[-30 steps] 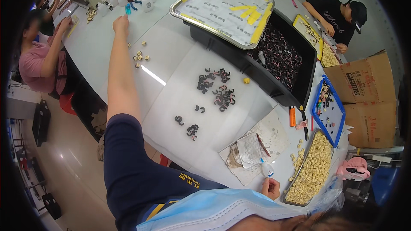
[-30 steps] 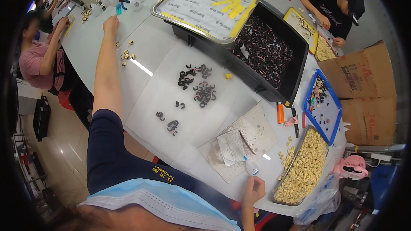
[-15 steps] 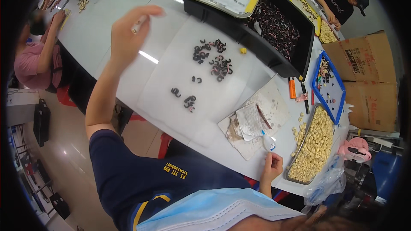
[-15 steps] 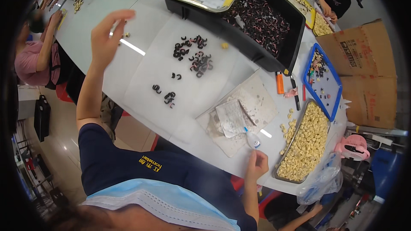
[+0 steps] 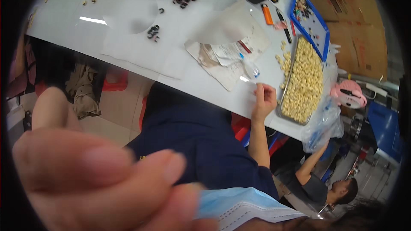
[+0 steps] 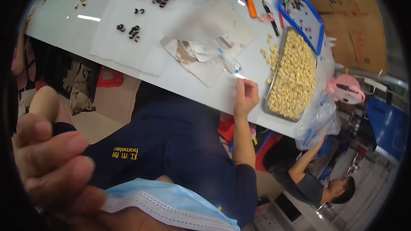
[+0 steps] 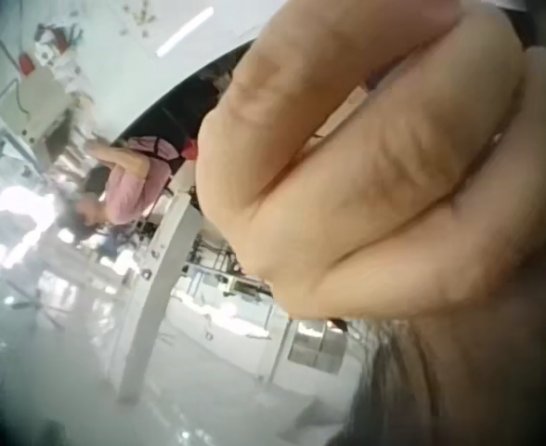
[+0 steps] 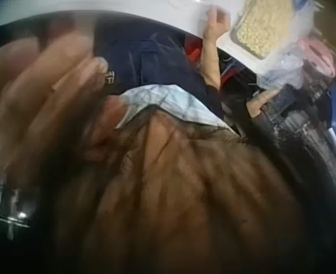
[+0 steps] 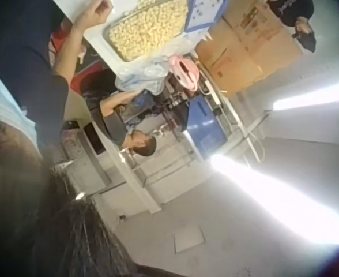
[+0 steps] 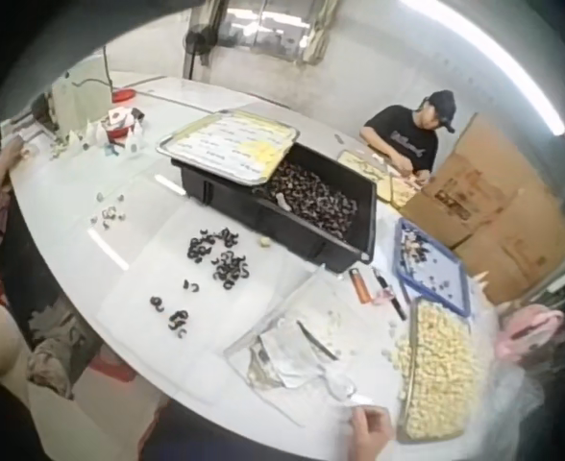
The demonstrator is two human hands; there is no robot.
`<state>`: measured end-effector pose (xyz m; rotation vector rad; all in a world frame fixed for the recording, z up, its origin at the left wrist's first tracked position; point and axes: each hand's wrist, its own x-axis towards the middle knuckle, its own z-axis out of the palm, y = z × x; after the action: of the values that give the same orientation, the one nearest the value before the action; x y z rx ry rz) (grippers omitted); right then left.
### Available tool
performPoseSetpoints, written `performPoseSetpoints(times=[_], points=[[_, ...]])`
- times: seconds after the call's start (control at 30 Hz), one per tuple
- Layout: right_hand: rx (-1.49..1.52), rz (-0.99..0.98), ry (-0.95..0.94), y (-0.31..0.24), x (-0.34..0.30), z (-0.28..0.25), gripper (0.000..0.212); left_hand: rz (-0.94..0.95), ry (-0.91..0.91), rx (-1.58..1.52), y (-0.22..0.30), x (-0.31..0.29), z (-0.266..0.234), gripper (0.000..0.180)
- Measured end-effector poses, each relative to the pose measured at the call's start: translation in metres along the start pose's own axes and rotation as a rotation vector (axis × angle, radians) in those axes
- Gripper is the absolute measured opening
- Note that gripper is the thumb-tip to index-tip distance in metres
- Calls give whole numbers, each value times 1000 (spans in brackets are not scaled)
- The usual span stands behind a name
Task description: The person assembles small parts by applying glue from a bottle onto curved pieces, attaching them to small plastic blocks by hand, and placing the assembled pieces on the desk.
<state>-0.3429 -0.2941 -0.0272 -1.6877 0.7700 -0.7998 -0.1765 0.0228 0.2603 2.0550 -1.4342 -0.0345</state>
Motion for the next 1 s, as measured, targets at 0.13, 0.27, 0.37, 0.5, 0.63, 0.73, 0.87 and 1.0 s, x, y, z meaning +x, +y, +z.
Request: performPoseSetpoints(times=[0.13, 0.27, 0.37, 0.5, 0.63, 0.73, 0.87, 1.0], points=[[63, 3, 6, -7, 1, -1, 9, -78, -248, 87, 21, -9, -13, 32], [155, -10, 5, -6, 2, 0, 8, -215, -457, 108, 54, 4, 6, 34], [136, -20, 61, 1, 1, -24, 9, 63, -86, 52, 47, -31, 48, 36], [238, -6, -11, 2, 3, 1, 9, -1, -272, 49, 72, -37, -13, 31], [231, -8, 26, -4, 5, -12, 10, -18, 165, 315, 7, -71, 60, 22], [244, 1, 21, -4, 7, -12, 9, 101, 400, -99, -81, -8, 107, 21], [267, -13, -14, -5, 8, -6, 10, -117, 464, 18, -207, 10, 155, 16], [173, 38, 43, -6, 6, -9, 11, -136, 396, 86, -261, 22, 196, 23]])
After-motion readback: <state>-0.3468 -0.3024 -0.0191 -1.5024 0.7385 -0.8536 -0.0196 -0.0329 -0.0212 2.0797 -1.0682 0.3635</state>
